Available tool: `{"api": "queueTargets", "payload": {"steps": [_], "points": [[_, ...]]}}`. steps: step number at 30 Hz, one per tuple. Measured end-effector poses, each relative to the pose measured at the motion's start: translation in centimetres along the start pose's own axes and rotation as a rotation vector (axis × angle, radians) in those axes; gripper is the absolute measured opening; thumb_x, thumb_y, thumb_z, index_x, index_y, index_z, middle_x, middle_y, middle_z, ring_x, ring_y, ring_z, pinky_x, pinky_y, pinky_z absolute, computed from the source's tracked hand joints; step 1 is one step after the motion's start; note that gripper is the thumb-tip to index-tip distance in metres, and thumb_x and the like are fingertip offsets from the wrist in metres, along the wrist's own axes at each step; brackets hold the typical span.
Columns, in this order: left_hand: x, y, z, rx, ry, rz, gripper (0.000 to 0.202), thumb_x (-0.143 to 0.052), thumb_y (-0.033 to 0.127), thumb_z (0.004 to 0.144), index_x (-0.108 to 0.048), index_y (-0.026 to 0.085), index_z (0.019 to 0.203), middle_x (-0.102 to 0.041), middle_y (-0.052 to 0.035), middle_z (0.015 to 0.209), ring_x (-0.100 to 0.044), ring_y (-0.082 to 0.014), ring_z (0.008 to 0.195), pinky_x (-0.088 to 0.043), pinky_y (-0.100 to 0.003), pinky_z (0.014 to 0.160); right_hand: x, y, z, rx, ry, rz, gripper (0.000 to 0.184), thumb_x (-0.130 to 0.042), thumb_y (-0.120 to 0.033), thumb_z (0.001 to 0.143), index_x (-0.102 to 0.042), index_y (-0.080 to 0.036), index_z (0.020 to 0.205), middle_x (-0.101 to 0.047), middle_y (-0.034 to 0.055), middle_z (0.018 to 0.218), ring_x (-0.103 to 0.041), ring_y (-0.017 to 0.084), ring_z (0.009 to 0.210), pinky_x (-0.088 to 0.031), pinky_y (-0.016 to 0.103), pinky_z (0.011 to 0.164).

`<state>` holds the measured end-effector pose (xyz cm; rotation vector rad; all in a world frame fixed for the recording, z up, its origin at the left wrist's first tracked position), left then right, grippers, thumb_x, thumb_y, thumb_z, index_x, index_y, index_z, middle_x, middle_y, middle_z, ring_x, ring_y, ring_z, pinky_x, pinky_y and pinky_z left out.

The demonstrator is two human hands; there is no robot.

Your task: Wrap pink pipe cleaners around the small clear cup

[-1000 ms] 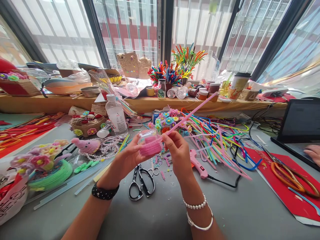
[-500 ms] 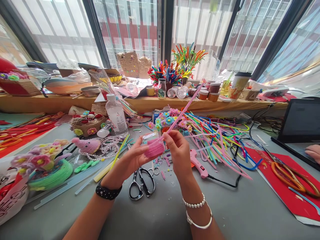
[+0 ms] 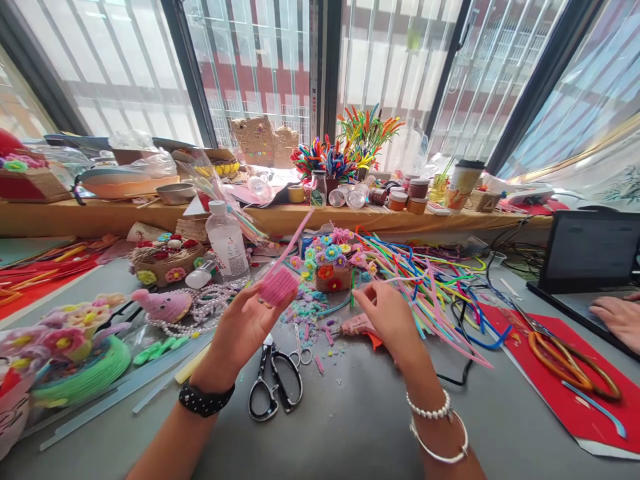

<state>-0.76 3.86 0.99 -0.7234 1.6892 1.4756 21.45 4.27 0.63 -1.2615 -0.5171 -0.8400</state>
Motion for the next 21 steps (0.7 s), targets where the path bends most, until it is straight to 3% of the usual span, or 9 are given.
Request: {"api": "queueTargets", "payload": {"steps": [2, 6, 10, 14, 21], "points": [[0.4, 0.3, 0.2, -0.044, 0.049, -0.031, 0.048, -0.049, 0.01, 0.08, -0.037, 0.014, 0.127, -0.061, -0.0126, 0.106, -0.065, -0.0204, 0.094, -0.057, -0.028, 0.079, 0.0, 2.5, -0.5, -0.134, -0.067, -0.205, 0.029, -0.055, -0.044, 0.075, -0.058, -0.017, 0.066, -0.065, 0.0084, 0.073, -0.06, 0.022, 0.067, -0.038, 0.03, 0.057], [0.7, 0.6, 0.3, -0.127, 0.051, -0.012, 0.048, -0.051, 0.008, 0.079, -0.039, 0.016, 0.125, -0.062, -0.0103, 0.101, -0.067, -0.0193, 0.088, -0.058, -0.025, 0.075, -1.0, 4.8, -1.7, -0.21, -0.213, -0.357, 0.031, -0.063, -0.049, 0.065, -0.056, -0.018, 0.063, -0.067, 0.0114, 0.07, -0.062, 0.025, 0.063, -0.034, 0.028, 0.047], [0.4, 0.5, 0.1, -0.12, 0.08, 0.027, 0.053, -0.053, 0.009, 0.077, -0.04, 0.016, 0.127, -0.062, -0.0125, 0.105, -0.066, -0.0225, 0.091, -0.059, -0.029, 0.074, -1.7, 4.2, -1.9, -0.211, -0.274, -0.343, 0.017, -0.067, -0.035, 0.063, -0.056, -0.022, 0.062, -0.067, 0.0065, 0.066, -0.06, 0.021, 0.055, -0.029, 0.025, 0.042], [0.0, 0.4, 0.0, -0.111, 0.064, 0.058, 0.055, -0.054, 0.009, 0.075, -0.041, 0.017, 0.128, -0.061, -0.0136, 0.111, -0.066, -0.0236, 0.092, -0.059, -0.027, 0.073, -2.0, 4.0, -1.5, -0.245, -0.264, -0.37, 0.012, -0.065, -0.023, 0.058, -0.054, -0.019, 0.059, -0.068, 0.0103, 0.07, -0.062, 0.025, 0.061, -0.027, 0.025, 0.043], [0.2, 0.2, 0.0, -0.104, 0.086, 0.052, 0.055, -0.05, 0.008, 0.079, -0.034, 0.017, 0.13, -0.062, -0.0122, 0.103, -0.067, -0.0213, 0.088, -0.058, -0.026, 0.072, -0.3, 4.3, -1.3, -0.215, -0.222, -0.299, 0.012, -0.053, -0.027, 0.066, -0.054, -0.018, 0.072, -0.066, 0.0078, 0.077, -0.06, 0.02, 0.066, -0.033, 0.025, 0.05]]}}
Point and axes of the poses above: each hand's wrist, its own z-axis towards the middle knuckle, its own x-axis out of the back of the hand, y = z × x, the point moved 3 cm from there along z, towards the middle knuckle
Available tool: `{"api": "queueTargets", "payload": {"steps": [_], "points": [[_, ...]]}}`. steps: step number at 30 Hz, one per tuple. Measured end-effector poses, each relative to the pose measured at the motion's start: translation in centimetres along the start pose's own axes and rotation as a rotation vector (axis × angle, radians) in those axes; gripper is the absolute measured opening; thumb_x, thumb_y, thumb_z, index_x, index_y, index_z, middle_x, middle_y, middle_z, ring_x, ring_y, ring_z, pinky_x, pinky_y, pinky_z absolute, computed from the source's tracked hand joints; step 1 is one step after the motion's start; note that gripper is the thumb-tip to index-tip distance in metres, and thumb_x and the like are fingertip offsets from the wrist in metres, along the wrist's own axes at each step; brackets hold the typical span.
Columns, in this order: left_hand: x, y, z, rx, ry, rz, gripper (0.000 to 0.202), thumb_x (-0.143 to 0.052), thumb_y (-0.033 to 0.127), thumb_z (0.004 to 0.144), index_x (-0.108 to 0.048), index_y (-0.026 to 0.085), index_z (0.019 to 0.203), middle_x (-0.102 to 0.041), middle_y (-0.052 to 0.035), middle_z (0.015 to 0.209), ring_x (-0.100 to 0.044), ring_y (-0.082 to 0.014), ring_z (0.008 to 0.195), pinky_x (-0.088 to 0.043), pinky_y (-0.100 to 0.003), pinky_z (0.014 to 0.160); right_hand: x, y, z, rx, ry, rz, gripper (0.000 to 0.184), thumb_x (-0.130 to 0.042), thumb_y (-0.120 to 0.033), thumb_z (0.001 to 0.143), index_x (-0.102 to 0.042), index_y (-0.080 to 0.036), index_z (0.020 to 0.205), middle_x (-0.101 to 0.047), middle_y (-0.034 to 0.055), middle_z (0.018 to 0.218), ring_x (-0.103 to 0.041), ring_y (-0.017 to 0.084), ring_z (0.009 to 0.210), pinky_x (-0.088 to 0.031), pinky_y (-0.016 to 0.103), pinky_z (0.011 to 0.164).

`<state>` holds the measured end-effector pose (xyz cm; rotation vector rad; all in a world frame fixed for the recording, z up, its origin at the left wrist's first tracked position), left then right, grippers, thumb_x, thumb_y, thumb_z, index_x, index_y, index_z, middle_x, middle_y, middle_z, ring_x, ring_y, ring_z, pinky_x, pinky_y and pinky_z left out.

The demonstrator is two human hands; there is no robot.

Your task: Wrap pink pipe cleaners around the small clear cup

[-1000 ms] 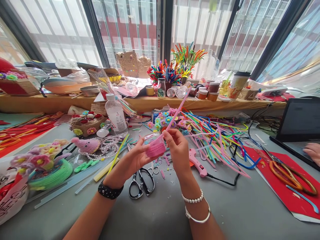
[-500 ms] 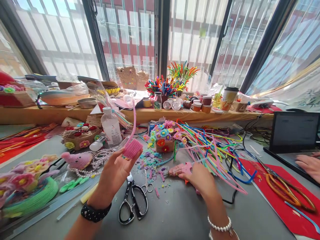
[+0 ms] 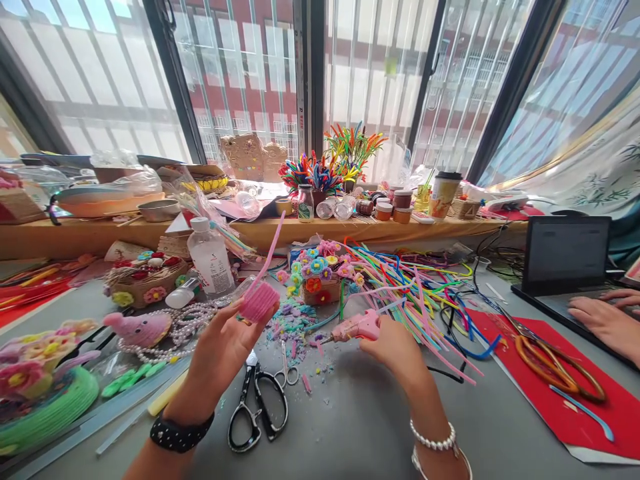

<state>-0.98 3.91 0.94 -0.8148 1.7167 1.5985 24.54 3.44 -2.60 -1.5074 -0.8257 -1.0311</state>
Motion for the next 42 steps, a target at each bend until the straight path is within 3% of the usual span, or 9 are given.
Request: {"api": "queueTargets", "payload": {"steps": [7, 13, 18, 24, 30, 39, 42], "points": [[0.0, -0.2, 0.1, 0.006, -0.005, 0.008, 0.058, -0.051, 0.01, 0.08, -0.027, 0.016, 0.132, -0.063, -0.0116, 0.099, -0.068, -0.0193, 0.083, -0.057, -0.025, 0.075, 0.4, -0.3, -0.1, 0.033, 0.054, 0.053, 0.017, -0.055, -0.023, 0.064, -0.05, -0.017, 0.079, -0.06, 0.0031, 0.071, -0.052, 0.016, 0.058, -0.029, 0.024, 0.05], [0.2, 0.0, 0.1, -0.016, -0.016, 0.023, 0.052, -0.05, 0.009, 0.079, -0.034, 0.018, 0.128, -0.063, -0.0095, 0.1, -0.068, -0.0191, 0.083, -0.058, -0.027, 0.074, -0.1, -1.4, -0.1, 0.083, 0.112, -0.103, 0.018, -0.054, -0.015, 0.067, -0.052, -0.014, 0.085, -0.062, 0.0079, 0.084, -0.057, 0.019, 0.072, -0.026, 0.024, 0.052], [0.4, -0.1, 0.2, -0.007, -0.006, 0.015, 0.052, -0.051, 0.01, 0.079, -0.033, 0.017, 0.128, -0.062, -0.0114, 0.101, -0.068, -0.0202, 0.084, -0.058, -0.027, 0.073, 0.3, -0.8, 0.0, 0.099, 0.147, -0.144, 0.023, -0.053, -0.015, 0.069, -0.053, -0.015, 0.092, -0.063, 0.0096, 0.094, -0.058, 0.021, 0.079, -0.028, 0.025, 0.055], [0.2, -0.2, 0.2, 0.008, 0.0, -0.013, 0.051, -0.05, 0.01, 0.081, -0.03, 0.018, 0.127, -0.063, -0.0106, 0.098, -0.068, -0.0216, 0.088, -0.058, -0.028, 0.073, 0.8, 0.1, 0.3, 0.156, 0.162, -0.122, 0.018, -0.053, -0.028, 0.069, -0.053, -0.016, 0.082, -0.063, 0.0071, 0.079, -0.056, 0.02, 0.07, -0.029, 0.025, 0.054], [0.3, -0.1, 0.4, -0.012, -0.029, -0.009, 0.043, -0.051, 0.01, 0.08, -0.037, 0.016, 0.12, -0.062, -0.0117, 0.099, -0.068, -0.0212, 0.086, -0.058, -0.027, 0.073, -0.2, -1.0, 0.2, 0.241, -0.017, -0.026, 0.014, -0.053, -0.031, 0.069, -0.049, -0.019, 0.066, -0.06, 0.0021, 0.066, -0.051, 0.015, 0.058, -0.027, 0.023, 0.05], [0.7, 0.2, 0.5, -0.013, -0.004, -0.013, 0.035, -0.054, 0.011, 0.077, -0.044, 0.018, 0.11, -0.062, -0.0093, 0.096, -0.068, -0.0222, 0.083, -0.058, -0.033, 0.073, -0.9, -3.0, -0.4, 0.275, 0.019, -0.007, 0.014, -0.052, -0.032, 0.073, -0.054, -0.018, 0.071, -0.063, 0.004, 0.07, -0.053, 0.015, 0.06, -0.028, 0.023, 0.051], [0.7, 0.3, 0.5, -0.017, 0.004, -0.01, 0.033, -0.055, 0.012, 0.076, -0.046, 0.018, 0.107, -0.062, -0.0086, 0.095, -0.068, -0.0221, 0.083, -0.058, -0.034, 0.073, -1.1, -3.1, -0.5, 0.266, -0.007, -0.037, 0.011, -0.056, -0.028, 0.068, -0.055, -0.018, 0.067, -0.063, 0.0036, 0.066, -0.053, 0.015, 0.056, -0.026, 0.023, 0.048]]}}
Point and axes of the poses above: each hand's wrist, its own z-axis towards the middle knuckle, its own x-axis out of the back of the hand, y = z × x, the point moved 3 cm from there along z, towards the middle knuckle
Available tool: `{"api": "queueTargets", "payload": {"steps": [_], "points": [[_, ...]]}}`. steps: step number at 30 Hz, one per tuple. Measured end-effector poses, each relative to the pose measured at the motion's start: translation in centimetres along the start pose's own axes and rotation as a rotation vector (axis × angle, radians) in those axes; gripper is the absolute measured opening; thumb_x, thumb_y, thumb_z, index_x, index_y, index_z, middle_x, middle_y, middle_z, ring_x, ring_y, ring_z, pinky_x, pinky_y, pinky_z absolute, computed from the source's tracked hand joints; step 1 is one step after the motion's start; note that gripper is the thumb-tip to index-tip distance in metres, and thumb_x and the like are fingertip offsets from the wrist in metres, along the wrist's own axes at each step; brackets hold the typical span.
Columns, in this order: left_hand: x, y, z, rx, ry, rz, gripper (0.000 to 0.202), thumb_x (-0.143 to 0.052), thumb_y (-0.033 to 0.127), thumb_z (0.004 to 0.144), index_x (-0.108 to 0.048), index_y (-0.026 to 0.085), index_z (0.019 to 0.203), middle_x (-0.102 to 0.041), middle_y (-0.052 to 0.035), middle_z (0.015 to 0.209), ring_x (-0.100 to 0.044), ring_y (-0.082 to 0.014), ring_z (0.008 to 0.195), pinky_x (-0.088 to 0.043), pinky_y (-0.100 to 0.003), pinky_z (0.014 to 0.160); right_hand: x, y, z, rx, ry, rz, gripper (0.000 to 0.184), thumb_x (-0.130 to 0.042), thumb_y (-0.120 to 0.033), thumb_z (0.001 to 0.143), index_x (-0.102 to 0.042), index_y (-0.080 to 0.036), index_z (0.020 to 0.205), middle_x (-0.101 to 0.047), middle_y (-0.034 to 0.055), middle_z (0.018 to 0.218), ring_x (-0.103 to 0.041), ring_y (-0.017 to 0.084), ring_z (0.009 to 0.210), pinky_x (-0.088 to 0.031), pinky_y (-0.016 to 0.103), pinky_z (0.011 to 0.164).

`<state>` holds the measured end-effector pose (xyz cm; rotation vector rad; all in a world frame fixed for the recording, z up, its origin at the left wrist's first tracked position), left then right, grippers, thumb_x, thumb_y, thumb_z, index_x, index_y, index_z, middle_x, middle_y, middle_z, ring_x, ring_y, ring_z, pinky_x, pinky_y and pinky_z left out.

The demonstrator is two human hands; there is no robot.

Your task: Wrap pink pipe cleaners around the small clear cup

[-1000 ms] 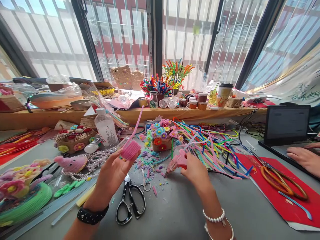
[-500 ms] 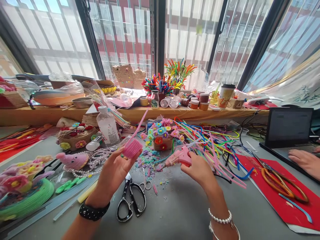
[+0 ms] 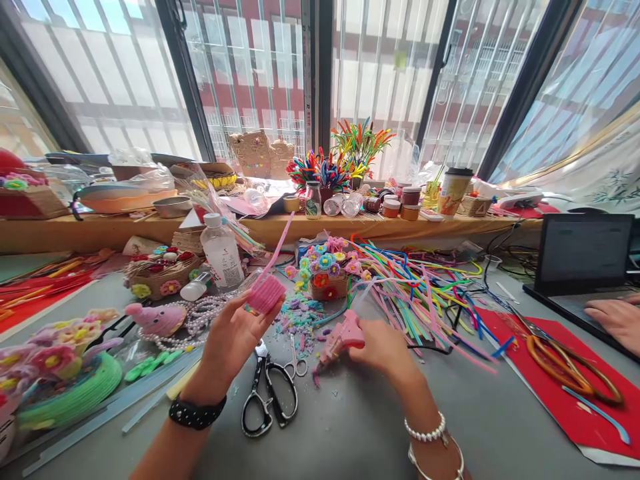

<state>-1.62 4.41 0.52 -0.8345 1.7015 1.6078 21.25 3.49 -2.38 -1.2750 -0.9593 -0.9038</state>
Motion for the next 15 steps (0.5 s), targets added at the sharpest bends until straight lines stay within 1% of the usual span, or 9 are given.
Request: {"api": "queueTargets", "payload": {"steps": [4, 6, 10, 13, 15], "points": [[0.0, -0.05, 0.07, 0.01, -0.009, 0.005, 0.037, -0.056, 0.013, 0.075, -0.044, 0.019, 0.11, -0.062, -0.0089, 0.094, -0.068, -0.0219, 0.082, -0.058, -0.032, 0.072, -0.05, -0.04, -0.05, -0.002, 0.031, -0.041, 0.011, -0.054, -0.029, 0.07, -0.057, -0.018, 0.07, -0.064, 0.0037, 0.069, -0.054, 0.015, 0.058, -0.027, 0.023, 0.049], [0.05, -0.12, 0.12, 0.016, -0.007, 0.011, 0.039, -0.056, 0.014, 0.075, -0.044, 0.019, 0.111, -0.063, -0.0092, 0.094, -0.068, -0.0213, 0.08, -0.058, -0.031, 0.071, -0.13, -0.03, 0.0, -0.023, 0.038, -0.073, 0.01, -0.054, -0.027, 0.068, -0.058, -0.018, 0.07, -0.064, 0.0046, 0.067, -0.055, 0.017, 0.058, -0.025, 0.024, 0.048], [0.18, -0.22, 0.22, 0.015, -0.005, 0.03, 0.041, -0.057, 0.015, 0.075, -0.044, 0.019, 0.113, -0.063, -0.0088, 0.093, -0.068, -0.0208, 0.076, -0.057, -0.031, 0.07, 0.16, 0.21, 0.06, -0.109, 0.158, -0.095, 0.019, -0.051, -0.029, 0.072, -0.059, -0.017, 0.084, -0.066, 0.0092, 0.075, -0.059, 0.021, 0.065, -0.026, 0.024, 0.049], [0.23, -0.24, 0.22, 0.017, -0.002, 0.044, 0.045, -0.057, 0.015, 0.074, -0.042, 0.02, 0.116, -0.062, -0.0083, 0.093, -0.068, -0.0207, 0.077, -0.057, -0.031, 0.07, 0.34, 0.32, 0.02, -0.122, 0.186, -0.121, 0.019, -0.052, -0.031, 0.071, -0.059, -0.017, 0.081, -0.066, 0.0093, 0.074, -0.06, 0.022, 0.063, -0.026, 0.025, 0.048], [0.18, -0.24, 0.13, 0.021, 0.008, 0.058, 0.048, -0.057, 0.015, 0.074, -0.041, 0.02, 0.119, -0.062, -0.0083, 0.092, -0.068, -0.0209, 0.078, -0.057, -0.032, 0.07, 0.63, 0.25, -0.09, -0.106, 0.248, -0.09, 0.02, -0.052, -0.033, 0.071, -0.059, -0.017, 0.081, -0.066, 0.0087, 0.073, -0.059, 0.022, 0.063, -0.028, 0.025, 0.049]]}}
Point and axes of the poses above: each hand's wrist, its own z-axis towards the middle knuckle, its own x-axis out of the back of the hand, y = z × x, the point moved 3 cm from there along z, towards the middle knuckle
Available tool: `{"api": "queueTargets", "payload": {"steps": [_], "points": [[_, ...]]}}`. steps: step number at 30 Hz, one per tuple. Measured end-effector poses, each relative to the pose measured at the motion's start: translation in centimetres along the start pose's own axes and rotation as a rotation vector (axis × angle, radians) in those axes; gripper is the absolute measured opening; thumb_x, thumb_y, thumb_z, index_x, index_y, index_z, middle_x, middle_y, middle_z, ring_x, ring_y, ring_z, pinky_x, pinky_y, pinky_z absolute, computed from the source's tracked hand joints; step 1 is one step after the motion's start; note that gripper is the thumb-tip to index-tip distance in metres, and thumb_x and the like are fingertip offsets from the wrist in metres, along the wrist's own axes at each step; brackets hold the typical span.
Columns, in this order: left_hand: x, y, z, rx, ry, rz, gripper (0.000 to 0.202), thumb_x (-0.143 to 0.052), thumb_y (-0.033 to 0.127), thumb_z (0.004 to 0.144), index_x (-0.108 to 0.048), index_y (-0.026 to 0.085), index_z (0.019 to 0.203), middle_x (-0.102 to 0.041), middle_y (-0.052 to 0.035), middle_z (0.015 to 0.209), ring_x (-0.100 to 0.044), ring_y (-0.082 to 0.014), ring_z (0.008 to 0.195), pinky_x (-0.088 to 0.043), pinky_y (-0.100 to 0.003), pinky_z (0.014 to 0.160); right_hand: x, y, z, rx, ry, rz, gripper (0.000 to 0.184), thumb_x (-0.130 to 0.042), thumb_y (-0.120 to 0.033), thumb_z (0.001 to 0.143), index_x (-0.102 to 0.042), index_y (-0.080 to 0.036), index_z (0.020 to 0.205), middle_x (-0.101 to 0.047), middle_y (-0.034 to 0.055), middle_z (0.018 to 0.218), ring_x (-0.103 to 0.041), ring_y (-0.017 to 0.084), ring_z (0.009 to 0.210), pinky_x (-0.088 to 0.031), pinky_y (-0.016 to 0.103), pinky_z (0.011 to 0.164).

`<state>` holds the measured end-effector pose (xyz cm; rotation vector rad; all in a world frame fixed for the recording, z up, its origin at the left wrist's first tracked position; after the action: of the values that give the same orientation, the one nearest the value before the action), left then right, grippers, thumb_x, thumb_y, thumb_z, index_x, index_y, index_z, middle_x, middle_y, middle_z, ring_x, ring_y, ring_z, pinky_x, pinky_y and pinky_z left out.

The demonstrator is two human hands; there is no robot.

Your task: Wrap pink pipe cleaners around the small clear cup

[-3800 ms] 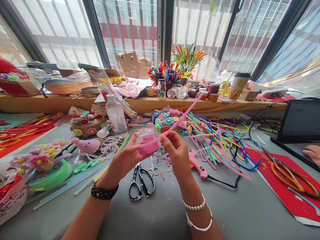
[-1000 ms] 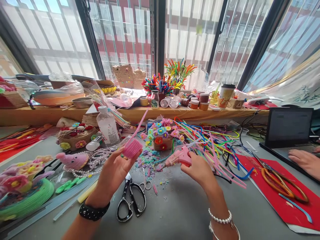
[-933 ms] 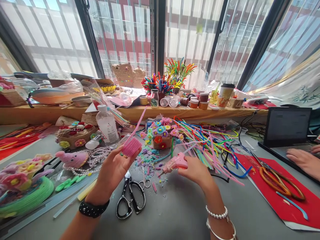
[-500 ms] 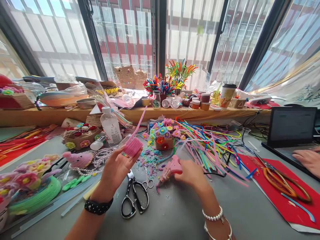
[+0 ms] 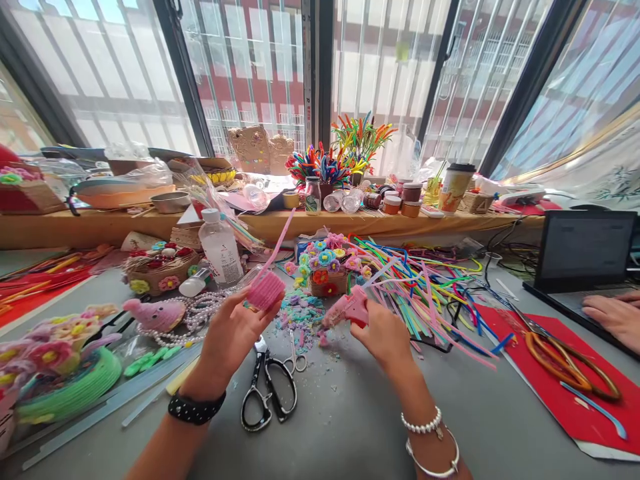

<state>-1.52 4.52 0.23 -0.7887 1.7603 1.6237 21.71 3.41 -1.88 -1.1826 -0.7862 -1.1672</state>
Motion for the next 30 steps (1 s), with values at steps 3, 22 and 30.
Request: {"api": "queueTargets", "payload": {"steps": [3, 22, 30], "points": [[-0.2, 0.0, -0.2, -0.004, 0.018, 0.034, 0.05, -0.057, 0.016, 0.073, -0.04, 0.021, 0.12, -0.063, -0.0077, 0.092, -0.068, -0.021, 0.078, -0.056, -0.033, 0.072, 0.8, -0.1, -0.2, -0.018, 0.149, 0.113, 0.025, -0.051, -0.035, 0.073, -0.059, -0.016, 0.087, -0.064, 0.0071, 0.069, -0.058, 0.021, 0.062, -0.034, 0.026, 0.053], [-1.7, -1.9, -1.3, 0.112, -0.16, 0.039, 0.044, -0.055, 0.013, 0.079, -0.039, 0.019, 0.12, -0.063, -0.0087, 0.108, -0.065, -0.02, 0.094, -0.053, -0.033, 0.083, 3.1, -0.5, -1.9, -0.094, 0.536, 0.455, 0.028, -0.057, -0.043, 0.07, -0.051, -0.018, 0.083, -0.045, -0.0051, 0.052, -0.041, 0.013, 0.046, -0.036, 0.025, 0.047], [-1.6, -3.0, -1.4, 0.155, -0.184, 0.082, 0.043, -0.055, 0.014, 0.08, -0.039, 0.022, 0.118, -0.063, -0.0071, 0.111, -0.063, -0.0183, 0.1, -0.052, -0.034, 0.087, 2.7, -1.9, -2.6, -0.005, 0.522, 0.369, 0.018, -0.052, -0.038, 0.074, -0.047, -0.021, 0.074, -0.04, -0.0047, 0.05, -0.04, 0.014, 0.045, -0.032, 0.027, 0.047]]}}
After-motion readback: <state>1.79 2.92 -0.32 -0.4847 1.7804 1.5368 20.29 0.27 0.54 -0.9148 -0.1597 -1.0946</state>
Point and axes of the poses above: each hand's wrist, its own z-axis towards the middle knuckle, its own x-axis out of the back of the hand, y = z × x, the point moved 3 cm from there along z, towards the middle knuckle
